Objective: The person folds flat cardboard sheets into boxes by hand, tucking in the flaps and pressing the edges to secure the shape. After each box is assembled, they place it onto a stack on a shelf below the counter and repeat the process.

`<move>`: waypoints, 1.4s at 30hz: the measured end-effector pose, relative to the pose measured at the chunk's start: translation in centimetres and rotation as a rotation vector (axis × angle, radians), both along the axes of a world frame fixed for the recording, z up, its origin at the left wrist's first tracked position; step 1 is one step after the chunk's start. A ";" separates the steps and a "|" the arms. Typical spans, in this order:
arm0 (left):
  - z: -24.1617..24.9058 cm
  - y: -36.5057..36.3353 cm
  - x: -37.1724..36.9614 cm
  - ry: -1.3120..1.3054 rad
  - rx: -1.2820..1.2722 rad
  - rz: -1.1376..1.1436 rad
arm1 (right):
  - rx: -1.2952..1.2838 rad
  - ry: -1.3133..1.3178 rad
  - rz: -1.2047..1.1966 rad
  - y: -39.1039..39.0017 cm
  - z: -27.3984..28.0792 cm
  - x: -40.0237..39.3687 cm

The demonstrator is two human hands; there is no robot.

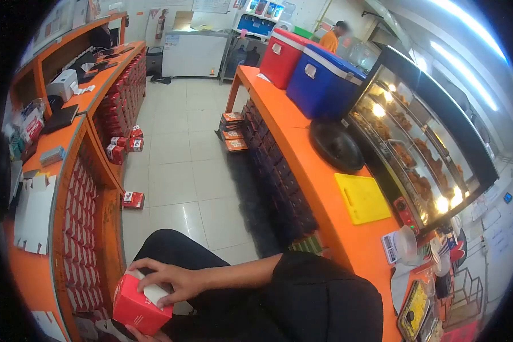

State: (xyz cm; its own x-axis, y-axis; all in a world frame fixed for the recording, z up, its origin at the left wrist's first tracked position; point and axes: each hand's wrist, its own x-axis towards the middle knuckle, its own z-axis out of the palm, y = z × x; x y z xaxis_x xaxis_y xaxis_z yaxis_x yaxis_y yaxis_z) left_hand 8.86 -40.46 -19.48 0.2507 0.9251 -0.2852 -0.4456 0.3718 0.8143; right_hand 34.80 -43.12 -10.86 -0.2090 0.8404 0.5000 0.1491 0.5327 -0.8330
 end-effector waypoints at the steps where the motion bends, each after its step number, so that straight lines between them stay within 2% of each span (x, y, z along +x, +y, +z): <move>1: 0.0 -0.1 -0.2 -0.002 0.001 0.000 | -0.156 0.091 -0.092 -0.7 0.3 -0.2; 2: -0.1 -0.2 -0.5 -0.014 0.026 0.004 | -0.311 0.183 -0.182 -1.0 0.6 -0.7; 3: -0.2 -0.3 -0.8 -0.027 0.051 0.007 | -0.331 0.371 -0.265 -1.1 0.7 -1.8; 4: 0.0 -0.5 -1.1 -0.020 0.061 0.005 | -0.331 0.375 -0.260 -1.0 0.3 -2.4; 6: 0.0 -0.6 -0.7 -0.011 0.073 0.063 | -0.304 0.181 -0.295 -1.1 -0.8 -3.1; 7: 0.0 -0.7 -0.6 -0.001 0.081 0.090 | -0.016 0.011 -0.304 -0.2 -1.7 -3.6; 8: 0.1 -0.9 -0.4 0.013 0.095 0.122 | 0.005 -0.058 -0.220 -0.1 -2.3 -4.1; 10: 0.3 -1.4 -0.2 0.042 0.122 0.198 | -0.246 -0.018 -0.015 -0.5 0.3 -4.3; 11: 0.5 -1.7 0.0 0.063 0.142 0.243 | -0.249 -0.018 -0.018 -0.6 0.1 -4.6; 13: 0.8 -2.6 0.2 0.107 0.176 0.339 | -0.179 -0.211 -0.077 -0.3 -0.6 -5.1; 14: 1.1 -3.0 0.3 0.135 0.197 0.394 | -0.186 -0.210 -0.081 -0.2 -0.9 -5.3; 16: 1.6 -3.9 0.3 0.180 0.233 0.512 | -0.457 0.043 -0.034 0.0 -1.4 -5.7; 17: 1.6 -4.0 0.3 0.196 0.249 0.535 | -0.460 0.047 -0.035 -0.1 -1.8 -5.7; 18: 1.7 -4.2 0.2 0.211 0.260 0.549 | -0.334 -0.044 -0.090 -0.2 -2.3 -5.7; 20: 0.2 -3.6 0.5 0.240 0.293 0.460 | -0.085 -0.223 -0.191 -0.5 -3.3 -5.6; 23: -3.6 -3.4 -0.7 0.362 0.355 0.275 | -0.172 -0.140 -0.198 -1.3 -3.1 -4.8; 24: -4.2 -4.1 -2.3 0.431 0.357 0.251 | -0.306 -0.032 -0.213 -1.7 -2.7 -4.2; 25: -4.0 -5.7 -4.3 0.516 0.341 0.244 | -0.258 -0.007 -0.245 -1.6 -2.1 -3.7; 26: 0.7 -5.5 -2.6 0.558 0.368 0.237 | -0.209 -0.014 -0.221 -1.2 -2.3 -2.7; 27: 0.2 -5.6 -3.9 0.601 0.390 0.164 | -0.384 0.040 -0.197 -1.5 -1.8 -2.5; 28: 0.2 -5.9 -4.1 0.411 0.290 0.168 | -0.638 0.210 -0.100 -1.6 -1.5 -2.0; 29: -0.6 -6.3 -4.9 0.489 0.351 0.117 | -0.700 0.227 0.004 -1.4 -0.3 -1.5; 30: -0.9 -6.7 -6.3 0.566 0.407 0.039 | -0.772 0.039 0.082 -1.6 0.3 -0.7; 31: 0.1 -7.1 -6.6 0.527 0.396 -0.031 | -0.714 -0.205 0.226 -1.2 0.1 0.4; 32: 0.9 -7.2 -6.5 0.469 0.389 -0.119 | -0.640 -0.238 0.352 -1.5 -1.6 0.9; 33: 0.8 -8.3 -6.3 0.484 0.409 -0.134 | -0.782 -0.199 0.407 -2.8 -2.1 1.1; 34: 0.2 -8.9 -6.0 0.484 0.435 -0.171 | -0.800 -0.168 0.461 -3.6 -3.4 1.7; 36: -0.3 -10.1 -6.2 0.530 0.407 -0.169 | -0.839 -0.094 0.459 -5.5 -6.1 1.9; 38: 0.5 -10.1 -6.0 0.549 0.398 -0.203 | -0.823 -0.106 0.403 -6.0 -6.2 1.0; 39: 2.1 -9.9 -5.5 0.463 0.220 -0.151 | -0.963 0.012 0.295 -5.7 -4.7 0.2; 40: 3.1 -9.8 -5.3 0.378 0.041 -0.095 | -0.979 0.053 0.220 -5.8 -4.8 0.1; 42: 3.0 -9.4 -5.4 0.442 0.054 -0.153 | -1.005 0.115 0.141 -6.0 -5.6 0.4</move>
State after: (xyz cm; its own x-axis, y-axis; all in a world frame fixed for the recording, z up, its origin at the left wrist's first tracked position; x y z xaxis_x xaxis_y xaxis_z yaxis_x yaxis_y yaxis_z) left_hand 3.41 -49.84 -16.46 0.2511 0.9034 -0.3475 0.0048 0.3578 0.9338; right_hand 35.17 -49.15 -16.47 -0.3342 0.8534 -0.4001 0.0303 -0.4145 -0.9095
